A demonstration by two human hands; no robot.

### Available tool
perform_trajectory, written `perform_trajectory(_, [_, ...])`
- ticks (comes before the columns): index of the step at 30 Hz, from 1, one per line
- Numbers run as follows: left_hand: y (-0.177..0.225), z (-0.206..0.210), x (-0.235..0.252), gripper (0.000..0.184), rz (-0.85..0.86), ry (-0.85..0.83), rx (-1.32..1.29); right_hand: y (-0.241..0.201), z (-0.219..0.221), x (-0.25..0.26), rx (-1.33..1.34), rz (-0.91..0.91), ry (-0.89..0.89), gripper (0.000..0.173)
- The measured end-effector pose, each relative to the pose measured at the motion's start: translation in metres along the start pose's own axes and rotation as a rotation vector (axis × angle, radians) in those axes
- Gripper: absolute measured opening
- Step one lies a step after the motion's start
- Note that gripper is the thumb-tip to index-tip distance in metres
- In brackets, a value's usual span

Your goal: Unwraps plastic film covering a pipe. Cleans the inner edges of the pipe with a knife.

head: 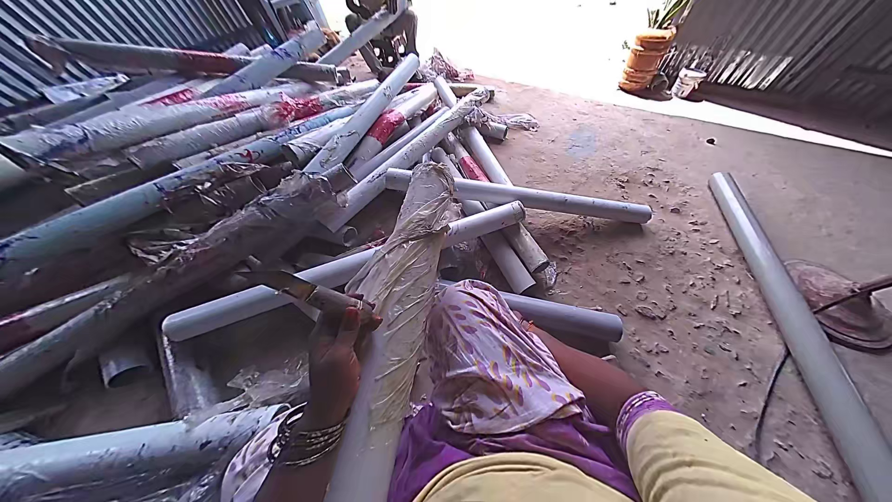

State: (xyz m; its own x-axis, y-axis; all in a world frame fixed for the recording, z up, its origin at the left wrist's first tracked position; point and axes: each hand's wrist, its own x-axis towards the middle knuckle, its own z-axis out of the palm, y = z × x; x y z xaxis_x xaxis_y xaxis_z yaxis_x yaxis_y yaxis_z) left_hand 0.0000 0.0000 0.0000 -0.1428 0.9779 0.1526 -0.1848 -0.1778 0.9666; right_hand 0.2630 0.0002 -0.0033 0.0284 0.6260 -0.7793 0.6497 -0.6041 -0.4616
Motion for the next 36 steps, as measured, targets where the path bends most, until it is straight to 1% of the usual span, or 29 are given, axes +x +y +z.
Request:
perform_trajectory(2, [-0.003, 0.002, -0.004, 0.016, 0.037, -0.034, 0.045, 0.015, 0.006, 0.012, -0.052, -0.109, 0.029, 0.042])
perform_trajectory(3, [-0.005, 0.004, -0.004, 0.015, 0.056, -0.049, 0.062, 0.029, 0.010, 0.025, -0.006, -0.173, 0.055, 0.040])
perform_trajectory(5, [-0.008, 0.007, -0.003, 0.014, 0.064, -0.074, 0.096, 0.073, 0.018, 0.065, 0.160, -0.354, 0.092, 0.035])
perform_trajectory(6, [-0.007, 0.008, -0.004, 0.015, 0.059, -0.084, 0.119, 0.087, 0.019, 0.071, 0.249, -0.418, 0.071, 0.034])
perform_trajectory(7, [-0.007, 0.008, -0.005, 0.016, 0.055, -0.091, 0.152, 0.097, 0.021, 0.067, 0.326, -0.459, 0.043, 0.034])
perform_trajectory(8, [-0.006, 0.008, -0.005, 0.018, 0.050, -0.101, 0.188, 0.104, 0.022, 0.056, 0.362, -0.483, 0.052, 0.034])
perform_trajectory(10, [-0.007, 0.006, -0.003, 0.024, 0.067, -0.142, 0.291, 0.114, 0.022, 0.030, 0.221, -0.430, 0.179, 0.032])
perform_trajectory(11, [-0.009, 0.004, -0.003, 0.026, 0.095, -0.173, 0.365, 0.121, 0.022, 0.023, 0.133, -0.425, 0.222, 0.033])
perform_trajectory(12, [-0.009, 0.003, -0.002, 0.027, 0.133, -0.200, 0.446, 0.125, 0.022, 0.015, 0.099, -0.419, 0.255, 0.034])
perform_trajectory(14, [-0.008, 0.001, -0.001, 0.027, 0.216, -0.254, 0.597, 0.131, 0.026, 0.000, 0.202, -0.426, 0.322, 0.034])
perform_trajectory(16, [-0.001, 0.002, -0.004, 0.025, 0.274, -0.287, 0.674, 0.136, 0.031, -0.007, 0.404, -0.485, 0.340, 0.033])
perform_trajectory(17, [0.003, 0.002, -0.006, 0.025, 0.289, -0.292, 0.693, 0.137, 0.032, -0.007, 0.427, -0.495, 0.344, 0.034])
perform_trajectory(20, [0.010, -0.001, -0.011, 0.027, 0.322, -0.269, 0.712, 0.135, 0.032, -0.003, 0.174, -0.450, 0.390, 0.034])
perform_trajectory(21, [0.012, -0.003, -0.013, 0.027, 0.333, -0.256, 0.712, 0.134, 0.032, -0.002, 0.144, -0.439, 0.394, 0.034])
perform_trajectory(25, [0.015, -0.013, -0.018, 0.027, 0.362, -0.221, 0.676, 0.136, 0.033, 0.003, 0.187, -0.441, 0.390, 0.034])
perform_trajectory(30, [0.019, -0.021, -0.026, 0.031, 0.429, -0.186, 0.627, 0.135, 0.032, 0.005, 0.114, -0.364, 0.390, 0.035])
perform_trajectory(34, [0.025, -0.024, -0.028, 0.033, 0.477, -0.169, 0.611, 0.146, 0.036, 0.009, 0.224, -0.421, 0.425, 0.035])
perform_trajectory(36, [0.023, -0.026, -0.025, 0.034, 0.486, -0.172, 0.580, 0.149, 0.036, 0.006, 0.232, -0.402, 0.424, 0.036])
